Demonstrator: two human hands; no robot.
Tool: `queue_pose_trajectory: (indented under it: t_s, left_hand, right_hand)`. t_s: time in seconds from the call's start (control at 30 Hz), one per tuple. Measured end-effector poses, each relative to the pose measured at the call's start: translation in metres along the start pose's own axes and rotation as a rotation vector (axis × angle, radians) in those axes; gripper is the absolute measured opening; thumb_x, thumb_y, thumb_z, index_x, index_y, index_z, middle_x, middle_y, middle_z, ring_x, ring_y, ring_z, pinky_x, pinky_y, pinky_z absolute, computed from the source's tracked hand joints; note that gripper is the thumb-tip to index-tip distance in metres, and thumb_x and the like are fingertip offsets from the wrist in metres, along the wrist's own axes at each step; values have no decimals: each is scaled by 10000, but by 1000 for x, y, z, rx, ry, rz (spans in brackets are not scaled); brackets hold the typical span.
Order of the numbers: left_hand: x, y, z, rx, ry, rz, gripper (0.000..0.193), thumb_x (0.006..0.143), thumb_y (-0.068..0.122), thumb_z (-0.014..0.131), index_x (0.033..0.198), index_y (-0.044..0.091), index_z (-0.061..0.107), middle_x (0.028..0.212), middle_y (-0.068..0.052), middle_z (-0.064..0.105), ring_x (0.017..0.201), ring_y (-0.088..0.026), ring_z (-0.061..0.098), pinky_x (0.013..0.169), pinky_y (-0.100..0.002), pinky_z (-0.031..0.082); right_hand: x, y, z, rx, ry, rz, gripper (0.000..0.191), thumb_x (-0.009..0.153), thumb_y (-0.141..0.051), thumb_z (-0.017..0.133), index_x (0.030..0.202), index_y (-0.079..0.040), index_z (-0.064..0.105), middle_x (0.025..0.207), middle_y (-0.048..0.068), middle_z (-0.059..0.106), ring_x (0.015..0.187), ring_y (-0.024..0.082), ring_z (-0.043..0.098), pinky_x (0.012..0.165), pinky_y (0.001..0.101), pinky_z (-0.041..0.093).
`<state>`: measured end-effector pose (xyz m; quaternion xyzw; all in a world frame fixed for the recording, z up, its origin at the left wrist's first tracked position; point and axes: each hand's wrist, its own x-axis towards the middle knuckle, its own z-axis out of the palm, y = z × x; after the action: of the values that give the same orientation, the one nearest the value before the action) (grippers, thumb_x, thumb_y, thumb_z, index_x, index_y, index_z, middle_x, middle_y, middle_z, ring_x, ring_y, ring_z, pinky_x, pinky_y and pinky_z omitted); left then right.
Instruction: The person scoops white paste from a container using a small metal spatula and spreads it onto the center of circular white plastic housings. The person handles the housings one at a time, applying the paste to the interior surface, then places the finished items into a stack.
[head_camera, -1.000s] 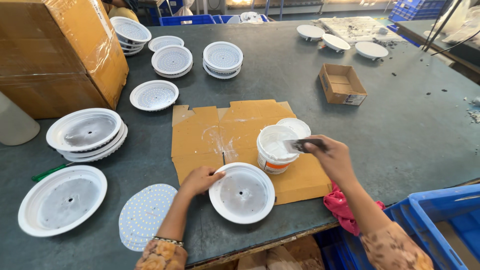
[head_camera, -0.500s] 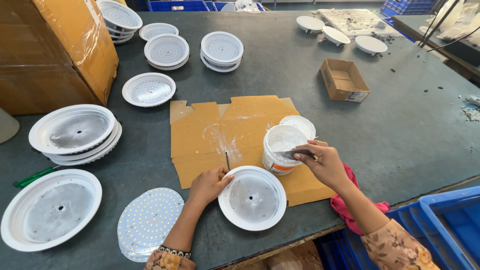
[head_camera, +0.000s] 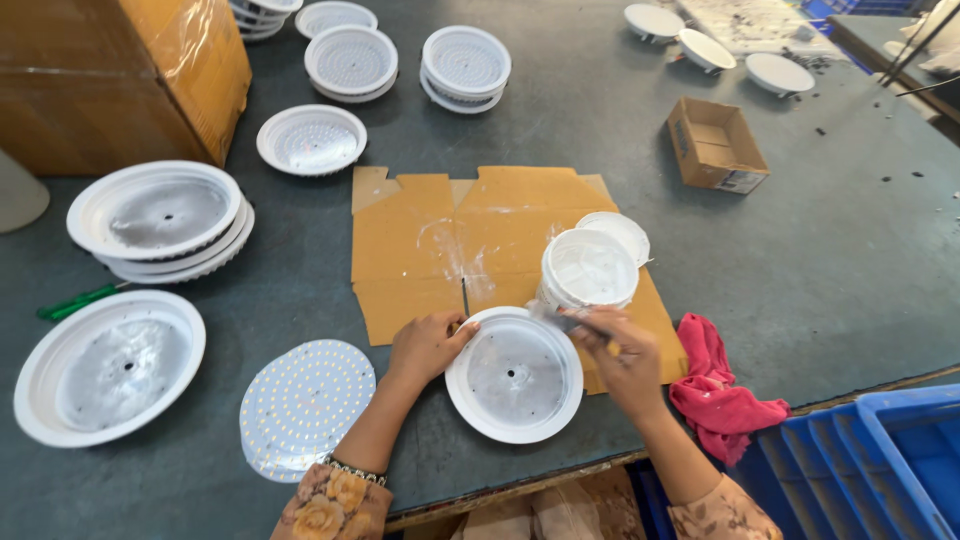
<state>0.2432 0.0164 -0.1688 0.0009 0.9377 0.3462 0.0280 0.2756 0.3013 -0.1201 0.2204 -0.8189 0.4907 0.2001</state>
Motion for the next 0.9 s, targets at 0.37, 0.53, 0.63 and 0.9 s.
queue_pose_trajectory:
  t_s: [0.37,0.53,0.63,0.9]
  left_hand:
    - [0,1,8,-187,71,119,350,884,483,660,975,173,796,773,-108,743,724,-297,723,636,-429,543]
    - [-3,-3,12,-212,82,128,341,891,452,677,928,133,791,743,-126,730,692,-307,715,623,-427,535]
    - [-3,-1,11,-225,53,116,339,887,445,682,927,126,789,727,-117,726,673,-297,713,608,-420,531]
    - [-8,7,2,-149,27,72,329,847,472,704,932,165,786,710,-91,711,674,-284,703,612,-415,522]
  right_hand:
    - [-14,-15,48,-595,-378,-467,434,729,39,632,1154,-3,712,1198,121,739,991,259,724,993,415,498]
    - [-37,-26,78,-622,-437,-387,374,769,4,624,1133,30,708,1161,161,738,968,286,718,935,397,512]
    - [-42,-37,73,-564,-445,-392,394,736,28,633,1120,15,716,1149,138,749,971,281,721,916,404,522]
    - [-27,-52,8,-394,-281,-275,346,777,27,698,1105,-71,744,1097,39,764,950,258,691,929,413,523]
